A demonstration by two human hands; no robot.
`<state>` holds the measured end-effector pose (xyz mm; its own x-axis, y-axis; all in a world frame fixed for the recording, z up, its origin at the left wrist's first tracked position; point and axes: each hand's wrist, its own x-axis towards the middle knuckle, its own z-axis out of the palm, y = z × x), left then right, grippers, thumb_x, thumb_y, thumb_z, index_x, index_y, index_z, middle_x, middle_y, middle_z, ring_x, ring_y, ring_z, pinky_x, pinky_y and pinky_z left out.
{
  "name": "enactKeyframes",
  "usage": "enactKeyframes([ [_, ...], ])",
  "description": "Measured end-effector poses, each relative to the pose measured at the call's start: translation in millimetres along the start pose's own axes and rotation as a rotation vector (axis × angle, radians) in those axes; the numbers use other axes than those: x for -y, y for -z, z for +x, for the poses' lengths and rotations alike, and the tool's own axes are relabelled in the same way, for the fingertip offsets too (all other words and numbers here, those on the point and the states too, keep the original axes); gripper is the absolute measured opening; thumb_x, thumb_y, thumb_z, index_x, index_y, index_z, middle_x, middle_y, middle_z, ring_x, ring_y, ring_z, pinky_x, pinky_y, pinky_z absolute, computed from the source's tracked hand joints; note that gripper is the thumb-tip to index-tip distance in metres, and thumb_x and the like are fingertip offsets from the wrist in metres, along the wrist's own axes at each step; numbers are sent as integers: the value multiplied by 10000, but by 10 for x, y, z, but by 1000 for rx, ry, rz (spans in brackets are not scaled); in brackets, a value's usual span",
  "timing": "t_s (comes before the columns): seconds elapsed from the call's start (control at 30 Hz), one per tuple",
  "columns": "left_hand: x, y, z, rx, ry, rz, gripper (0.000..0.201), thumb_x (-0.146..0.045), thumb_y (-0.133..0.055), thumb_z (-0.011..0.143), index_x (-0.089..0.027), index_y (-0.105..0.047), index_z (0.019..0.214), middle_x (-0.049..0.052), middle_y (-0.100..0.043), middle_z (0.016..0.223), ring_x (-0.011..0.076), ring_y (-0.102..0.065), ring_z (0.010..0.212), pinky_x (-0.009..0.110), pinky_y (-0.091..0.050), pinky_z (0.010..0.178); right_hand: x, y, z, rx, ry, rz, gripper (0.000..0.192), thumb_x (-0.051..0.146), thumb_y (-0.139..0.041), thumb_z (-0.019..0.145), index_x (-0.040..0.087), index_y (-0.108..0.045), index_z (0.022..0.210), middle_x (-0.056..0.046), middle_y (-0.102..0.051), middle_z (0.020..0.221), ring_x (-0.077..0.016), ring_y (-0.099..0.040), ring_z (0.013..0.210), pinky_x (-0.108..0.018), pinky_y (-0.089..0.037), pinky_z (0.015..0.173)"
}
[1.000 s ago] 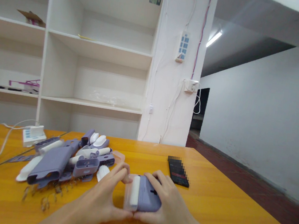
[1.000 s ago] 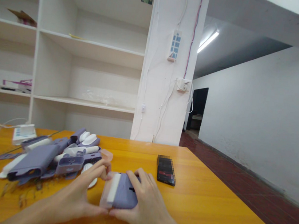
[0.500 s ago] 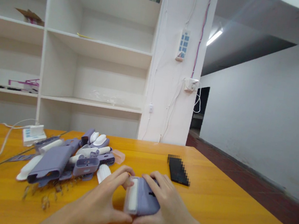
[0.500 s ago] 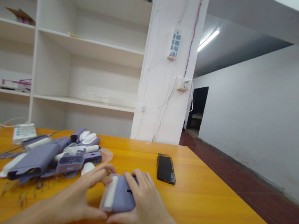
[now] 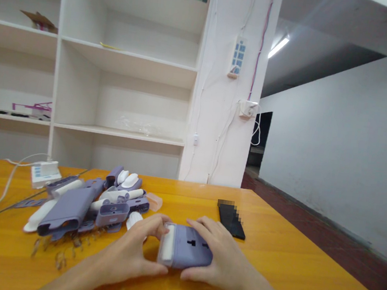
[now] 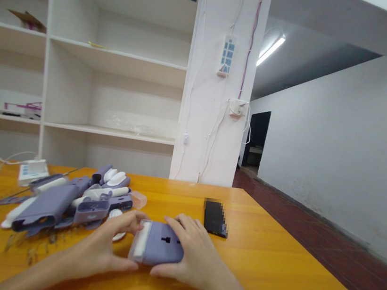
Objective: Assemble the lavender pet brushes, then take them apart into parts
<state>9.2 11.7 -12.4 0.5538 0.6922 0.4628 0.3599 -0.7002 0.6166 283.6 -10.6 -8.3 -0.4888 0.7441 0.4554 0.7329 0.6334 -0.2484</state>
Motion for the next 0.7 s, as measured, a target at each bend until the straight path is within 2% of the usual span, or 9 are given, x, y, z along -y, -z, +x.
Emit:
enactKeyframes([
  [0.13,39,-1,-18,0,38,-59,460,-282,-886,663,-241,-566,991,76,-585,1348,307,-557,1252,446,-460,1073,-144,-46,-37,47,-60,43,988,639,-850,617,222,-498,1440,-128,-587,1316,-330,-580,1191,-467,-451,1051],
  [0.23,69,-27,-46,8,41,-165,510,-259,-900,652,-255,-536,1009,77,-560,1374,304,-530,1298,440,-494,1053,-171,-107,-58,45,-40,86,928,578,-852,629,207,-511,1408,-120,-595,1291,-307,-600,1158,-429,-478,1021],
  [0.5,141,-102,-113,-10,44,-283,588,-267,-938,631,-263,-542,1066,87,-576,1381,328,-528,1321,459,-536,1008,-72,-90,-132,46,-27,102,891,566,-841,633,166,-534,1368,-152,-607,1287,-330,-614,1142,-429,-504,999],
  [0.7,267,-188,-205,-21,99,-349,642,-284,-957,614,-274,-553,1113,109,-514,1503,336,-541,1334,484,-529,1031,-20,-90,-163,52,-32,105,883,534,-842,632,145,-535,1363,-169,-612,1285,-341,-621,1141,-442,-512,1007],
])
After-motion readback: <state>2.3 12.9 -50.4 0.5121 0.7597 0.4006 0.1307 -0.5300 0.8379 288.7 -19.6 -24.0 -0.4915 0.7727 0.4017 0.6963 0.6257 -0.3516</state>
